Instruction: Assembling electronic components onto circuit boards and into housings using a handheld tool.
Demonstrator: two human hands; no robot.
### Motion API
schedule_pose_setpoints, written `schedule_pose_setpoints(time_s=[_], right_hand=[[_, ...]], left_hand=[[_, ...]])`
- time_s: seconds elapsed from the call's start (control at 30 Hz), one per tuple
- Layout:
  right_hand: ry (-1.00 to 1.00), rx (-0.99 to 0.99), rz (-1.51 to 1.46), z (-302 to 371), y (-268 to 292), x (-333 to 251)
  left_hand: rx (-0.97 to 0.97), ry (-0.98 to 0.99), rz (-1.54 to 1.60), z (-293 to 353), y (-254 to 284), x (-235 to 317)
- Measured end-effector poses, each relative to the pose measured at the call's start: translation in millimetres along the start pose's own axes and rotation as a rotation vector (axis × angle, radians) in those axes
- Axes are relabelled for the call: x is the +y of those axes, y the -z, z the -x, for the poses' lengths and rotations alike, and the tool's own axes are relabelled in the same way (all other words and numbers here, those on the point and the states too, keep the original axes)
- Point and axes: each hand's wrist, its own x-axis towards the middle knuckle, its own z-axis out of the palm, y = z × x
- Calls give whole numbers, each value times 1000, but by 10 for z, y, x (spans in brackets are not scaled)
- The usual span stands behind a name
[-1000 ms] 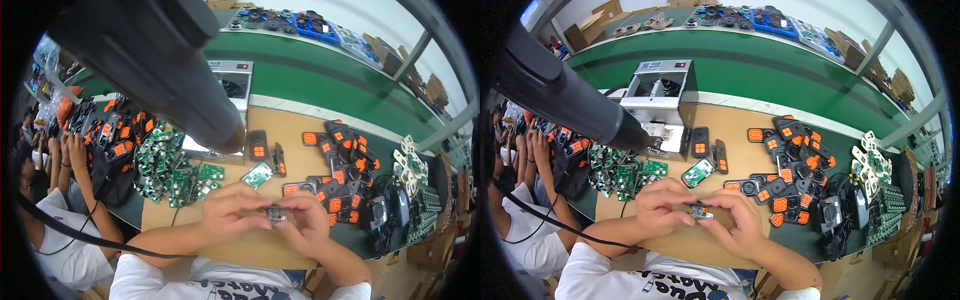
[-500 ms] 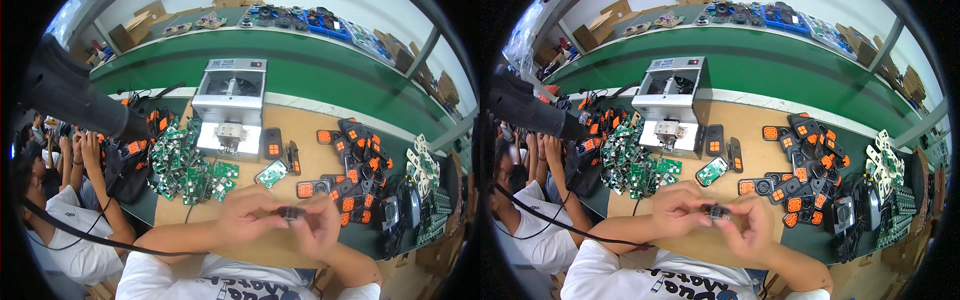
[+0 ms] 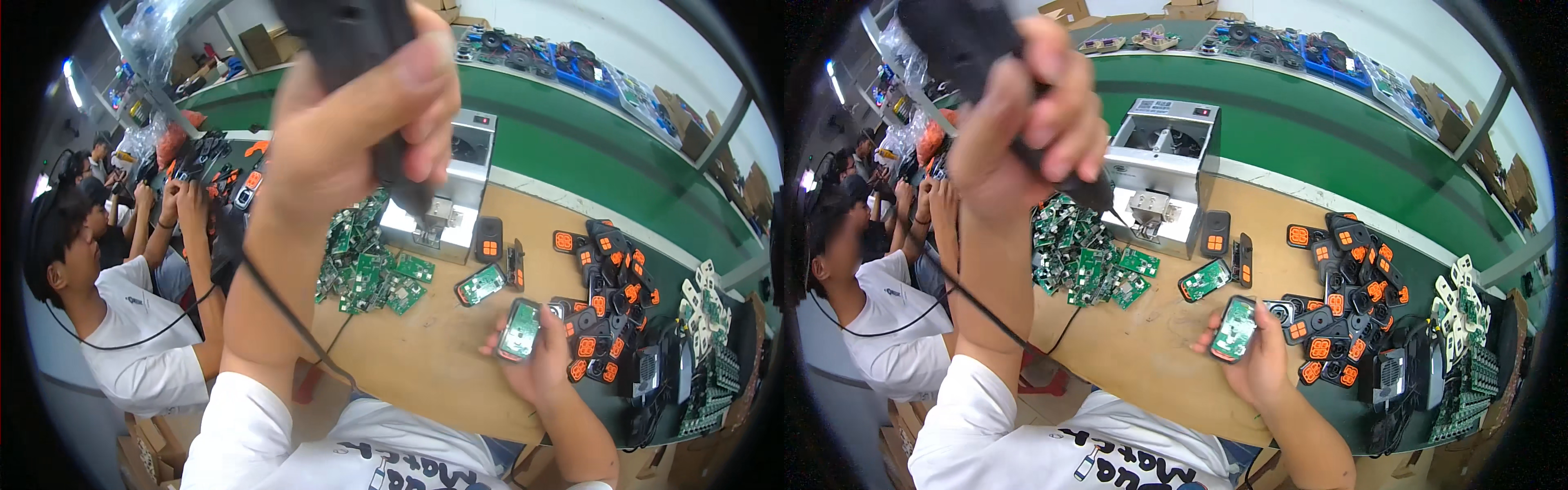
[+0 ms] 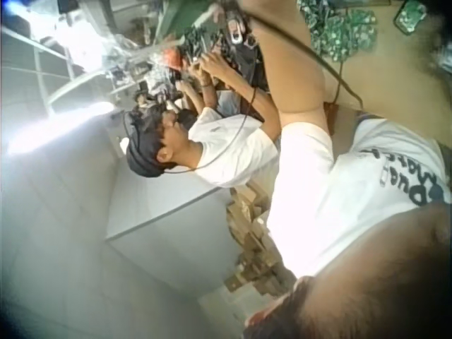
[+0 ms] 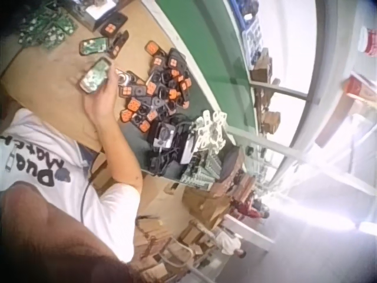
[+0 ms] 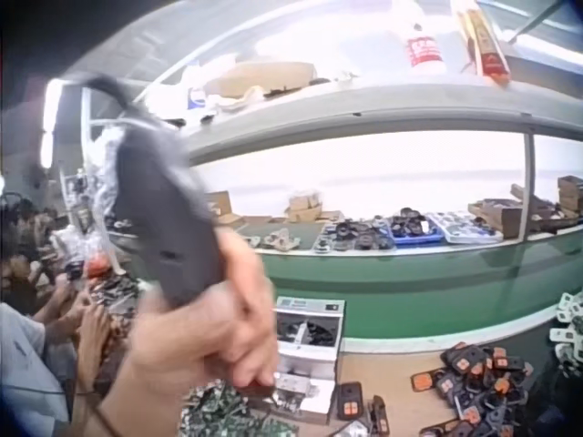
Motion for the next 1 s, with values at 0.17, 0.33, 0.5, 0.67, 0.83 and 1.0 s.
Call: schedule_pose_setpoints(time_s=[0.17, 0.33, 0.5, 0.67, 0.83, 1.0], right_hand=[[-61, -115, -86, -100, 16, 148], [-135, 59, 14, -114, -125, 201], [-158, -14, 112, -139, -33, 249], [-198, 3, 178, -148, -22, 258], [-177, -16, 191, -136, -22, 295], [-240, 3, 66, -171, 2, 327]], left_hand=[[368, 66, -375, 189, -20, -651], [454, 276, -138, 303, -70, -745], [473, 220, 409, 729, -551, -398], [332, 148, 489, 921, -896, -380], [378, 456, 218, 934, -996, -320], [419, 182, 370, 927, -1065, -549]])
